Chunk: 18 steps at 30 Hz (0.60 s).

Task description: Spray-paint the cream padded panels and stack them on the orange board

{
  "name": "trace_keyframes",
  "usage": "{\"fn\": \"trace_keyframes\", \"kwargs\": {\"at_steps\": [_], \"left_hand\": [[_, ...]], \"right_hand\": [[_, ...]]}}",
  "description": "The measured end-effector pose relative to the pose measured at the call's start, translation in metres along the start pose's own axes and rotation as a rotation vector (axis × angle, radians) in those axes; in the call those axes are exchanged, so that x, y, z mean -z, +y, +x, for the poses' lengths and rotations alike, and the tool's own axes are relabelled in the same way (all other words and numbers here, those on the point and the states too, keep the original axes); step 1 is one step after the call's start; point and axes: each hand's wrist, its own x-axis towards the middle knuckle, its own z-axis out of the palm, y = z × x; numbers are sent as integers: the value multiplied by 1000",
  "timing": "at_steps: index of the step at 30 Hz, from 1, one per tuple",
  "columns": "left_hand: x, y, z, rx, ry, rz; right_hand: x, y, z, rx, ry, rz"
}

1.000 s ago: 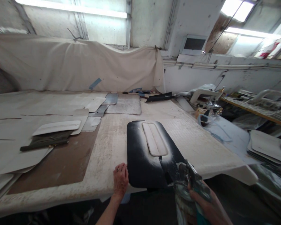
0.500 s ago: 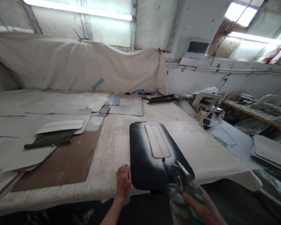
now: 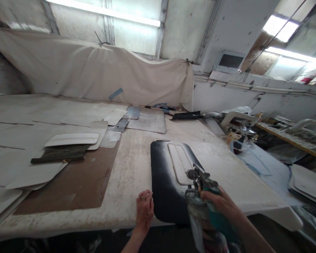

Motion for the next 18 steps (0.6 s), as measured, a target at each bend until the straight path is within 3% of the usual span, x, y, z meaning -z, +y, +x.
{"fn": "trace_keyframes", "kwargs": {"at_steps": [6,9,14,18], "left_hand": [[2,0,-1,-3,-1,-13],[2,-1,-1,0,13,-29],[-4,-6,-3,-8,24,-40],[-4,-8,-4,-8,21,-40]], "right_hand": [[-6,-19,25,-26,-12,-6],[-6,-16,21,-38,-48,-9],[-3,-15,9,-97,13,20],[-2,-27,40,-88,-2,14]]}}
